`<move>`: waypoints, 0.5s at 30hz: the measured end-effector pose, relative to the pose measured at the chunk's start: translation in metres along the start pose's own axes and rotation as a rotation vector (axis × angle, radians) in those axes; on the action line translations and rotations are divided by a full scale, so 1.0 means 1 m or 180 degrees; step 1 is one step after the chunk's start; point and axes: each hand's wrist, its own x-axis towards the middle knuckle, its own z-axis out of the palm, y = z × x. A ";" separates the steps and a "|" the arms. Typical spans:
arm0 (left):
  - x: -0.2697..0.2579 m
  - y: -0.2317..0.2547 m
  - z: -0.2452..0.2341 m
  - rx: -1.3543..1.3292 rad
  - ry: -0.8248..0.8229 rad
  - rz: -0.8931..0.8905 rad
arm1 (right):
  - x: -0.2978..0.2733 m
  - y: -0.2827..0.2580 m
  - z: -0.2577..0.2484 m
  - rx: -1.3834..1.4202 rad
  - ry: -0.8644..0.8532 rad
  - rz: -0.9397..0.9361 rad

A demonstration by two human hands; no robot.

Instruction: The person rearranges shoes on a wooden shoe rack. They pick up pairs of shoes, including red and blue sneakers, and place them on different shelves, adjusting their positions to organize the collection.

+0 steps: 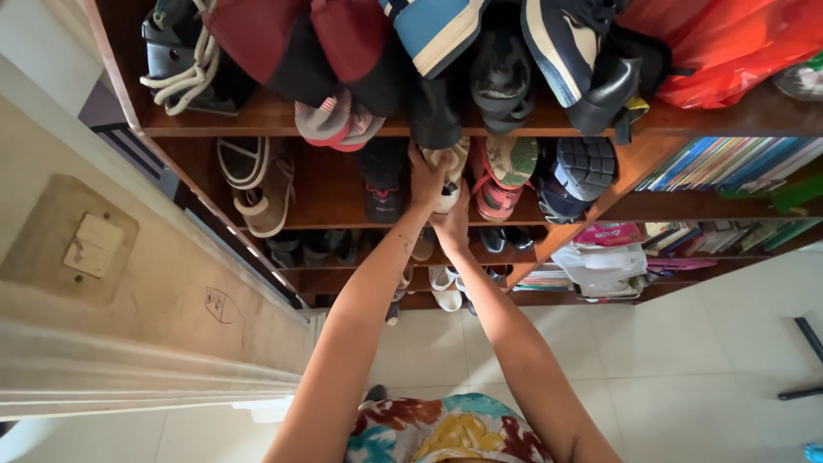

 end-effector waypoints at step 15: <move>0.019 -0.017 0.010 0.0283 0.0165 -0.0161 | 0.001 -0.016 0.000 -0.0266 -0.0068 0.0215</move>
